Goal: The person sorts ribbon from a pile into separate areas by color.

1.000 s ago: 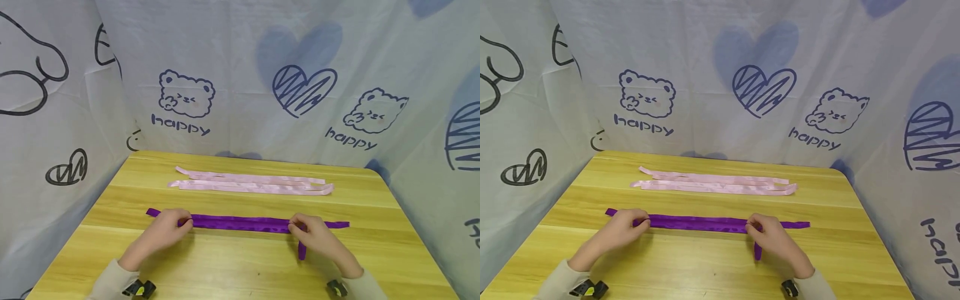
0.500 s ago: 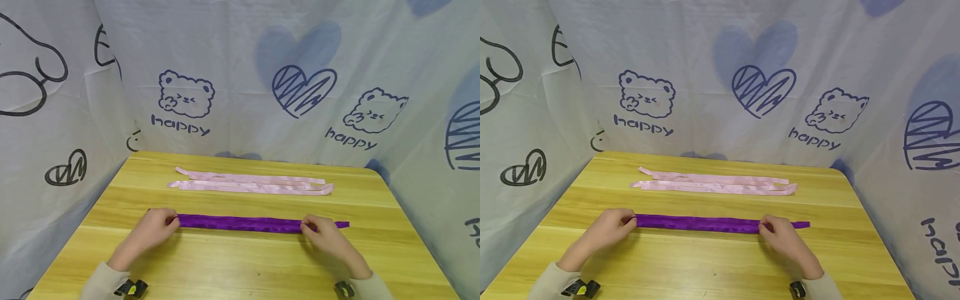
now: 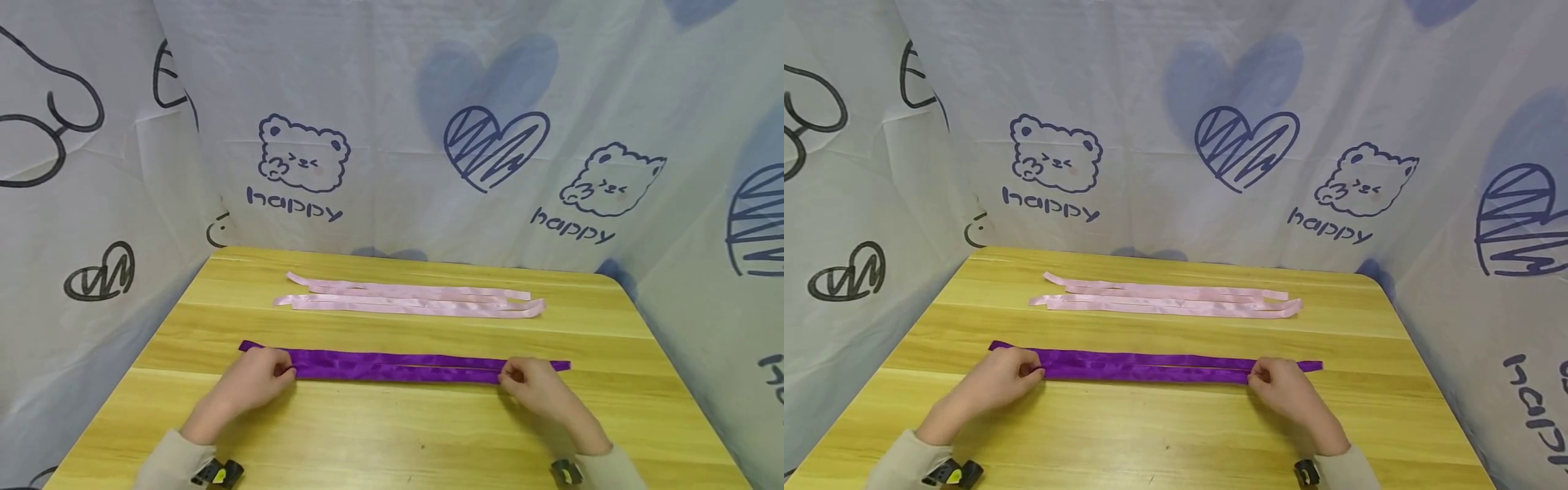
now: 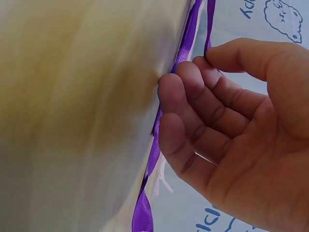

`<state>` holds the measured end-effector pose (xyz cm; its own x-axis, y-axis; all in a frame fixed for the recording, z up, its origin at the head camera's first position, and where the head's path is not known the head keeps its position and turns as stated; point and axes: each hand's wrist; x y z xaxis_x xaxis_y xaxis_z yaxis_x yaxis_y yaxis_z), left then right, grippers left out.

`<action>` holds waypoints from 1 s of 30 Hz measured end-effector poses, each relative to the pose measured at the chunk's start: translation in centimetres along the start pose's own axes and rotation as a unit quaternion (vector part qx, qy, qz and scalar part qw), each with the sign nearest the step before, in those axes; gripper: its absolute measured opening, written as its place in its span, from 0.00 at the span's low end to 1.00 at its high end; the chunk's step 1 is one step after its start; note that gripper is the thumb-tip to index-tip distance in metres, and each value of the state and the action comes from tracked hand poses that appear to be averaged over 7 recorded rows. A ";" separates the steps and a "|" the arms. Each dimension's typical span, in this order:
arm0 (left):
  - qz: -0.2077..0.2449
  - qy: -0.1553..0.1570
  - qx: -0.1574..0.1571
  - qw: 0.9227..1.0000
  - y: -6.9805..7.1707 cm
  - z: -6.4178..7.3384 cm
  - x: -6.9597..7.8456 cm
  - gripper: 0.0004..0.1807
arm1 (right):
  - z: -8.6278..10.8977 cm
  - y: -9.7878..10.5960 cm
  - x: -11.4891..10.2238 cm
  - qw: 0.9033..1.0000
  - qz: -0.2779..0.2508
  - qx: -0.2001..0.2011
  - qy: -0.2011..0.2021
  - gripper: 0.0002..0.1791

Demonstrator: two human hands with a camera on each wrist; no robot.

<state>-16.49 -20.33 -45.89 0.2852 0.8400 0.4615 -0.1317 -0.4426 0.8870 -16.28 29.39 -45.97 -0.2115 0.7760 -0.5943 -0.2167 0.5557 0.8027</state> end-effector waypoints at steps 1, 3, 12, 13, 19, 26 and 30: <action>-0.002 0.000 0.001 1.000 -0.1 0.0 0.0 0.16 | 0.0 -0.1 0.0 1.000 0.002 -0.001 0.000 0.07; -0.007 -0.001 0.004 1.000 -0.2 0.0 0.0 0.15 | 0.0 -0.2 0.0 1.000 0.009 -0.001 -0.001 0.06; -0.024 0.016 0.002 1.000 -0.7 -0.1 0.1 0.14 | -0.1 -0.5 0.0 0.999 0.040 0.013 0.005 0.08; -0.026 0.017 0.003 1.000 -0.7 -0.1 0.1 0.14 | -0.1 -0.6 0.0 0.999 0.043 0.014 0.006 0.08; -0.027 0.020 0.006 0.999 -0.7 -0.1 0.2 0.13 | -0.2 -0.7 0.0 0.998 0.053 0.015 0.005 0.08; -0.022 0.030 0.005 0.999 -0.7 0.0 0.4 0.11 | -0.2 -0.8 -0.1 0.998 0.064 0.013 -0.005 0.08; -0.019 0.035 0.010 0.999 -0.7 0.0 0.5 0.08 | -0.2 -0.9 -0.1 0.997 0.071 0.015 -0.004 0.09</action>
<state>-16.28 -19.59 -46.26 0.2229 0.8762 0.4272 -0.1026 -0.4147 0.9041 -16.28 28.71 -46.63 -0.2301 0.8503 -0.4734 -0.1562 0.4478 0.8804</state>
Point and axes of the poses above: each hand's wrist, its own z-axis away from the middle knuckle, its own y-axis out of the back of the hand, x = y × z, and after that the axes turned 1 degree about -z, right-handed
